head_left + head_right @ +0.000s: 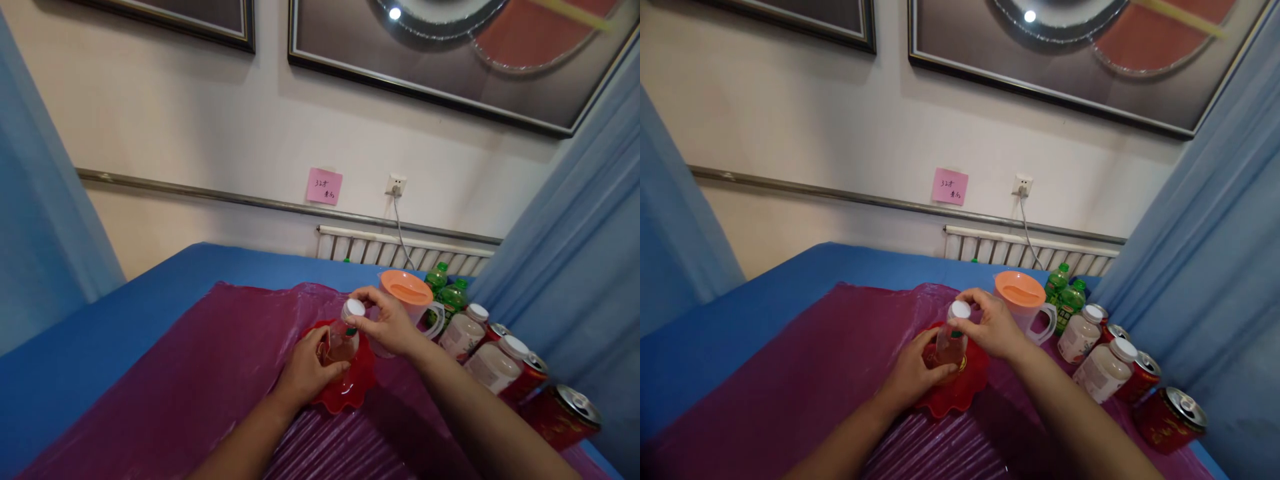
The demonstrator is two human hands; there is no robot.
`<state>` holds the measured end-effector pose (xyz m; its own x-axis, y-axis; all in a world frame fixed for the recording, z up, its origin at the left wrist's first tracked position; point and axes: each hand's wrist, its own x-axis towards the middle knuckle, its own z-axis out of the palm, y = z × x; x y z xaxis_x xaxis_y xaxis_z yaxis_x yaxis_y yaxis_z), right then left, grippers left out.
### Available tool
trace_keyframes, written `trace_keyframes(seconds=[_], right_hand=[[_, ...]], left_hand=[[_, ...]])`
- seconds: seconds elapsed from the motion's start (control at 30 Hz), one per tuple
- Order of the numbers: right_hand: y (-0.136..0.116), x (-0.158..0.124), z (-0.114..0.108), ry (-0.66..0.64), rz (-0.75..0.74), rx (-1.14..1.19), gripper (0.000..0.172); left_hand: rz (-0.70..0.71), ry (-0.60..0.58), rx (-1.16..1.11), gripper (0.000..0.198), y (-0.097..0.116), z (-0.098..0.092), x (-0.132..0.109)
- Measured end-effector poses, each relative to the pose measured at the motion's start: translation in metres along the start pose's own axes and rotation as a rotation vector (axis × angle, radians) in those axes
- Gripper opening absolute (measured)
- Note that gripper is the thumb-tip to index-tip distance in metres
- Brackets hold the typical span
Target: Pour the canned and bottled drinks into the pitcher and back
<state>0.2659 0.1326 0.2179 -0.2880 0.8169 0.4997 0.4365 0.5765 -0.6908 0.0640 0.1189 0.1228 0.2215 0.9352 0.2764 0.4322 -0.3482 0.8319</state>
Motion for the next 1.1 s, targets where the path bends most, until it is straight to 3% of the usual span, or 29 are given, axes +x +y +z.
trace_keyframes(seconds=[0.37, 0.67, 0.83, 1.03, 1.1], right_hand=[[0.005, -0.007, 0.002, 0.007, -0.041, 0.101, 0.03], [-0.002, 0.001, -0.011, -0.162, -0.142, 0.074, 0.03], [0.002, 0.004, -0.002, -0.074, -0.103, 0.014, 0.023], [0.005, -0.002, 0.018, 0.077, 0.029, 0.068, 0.043], [0.005, -0.005, 0.019, 0.101, 0.016, 0.087, 0.039]], left_hand=[[-0.007, -0.006, 0.004, 0.056, 0.002, -0.001, 0.0], [-0.016, -0.025, -0.002, 0.049, 0.005, -0.002, -0.001], [-0.011, -0.034, -0.003, 0.053, 0.004, -0.003, -0.001], [-0.02, -0.022, 0.015, 0.052, 0.001, -0.002, 0.0], [-0.015, -0.018, 0.013, 0.051, 0.0, -0.002, 0.0]])
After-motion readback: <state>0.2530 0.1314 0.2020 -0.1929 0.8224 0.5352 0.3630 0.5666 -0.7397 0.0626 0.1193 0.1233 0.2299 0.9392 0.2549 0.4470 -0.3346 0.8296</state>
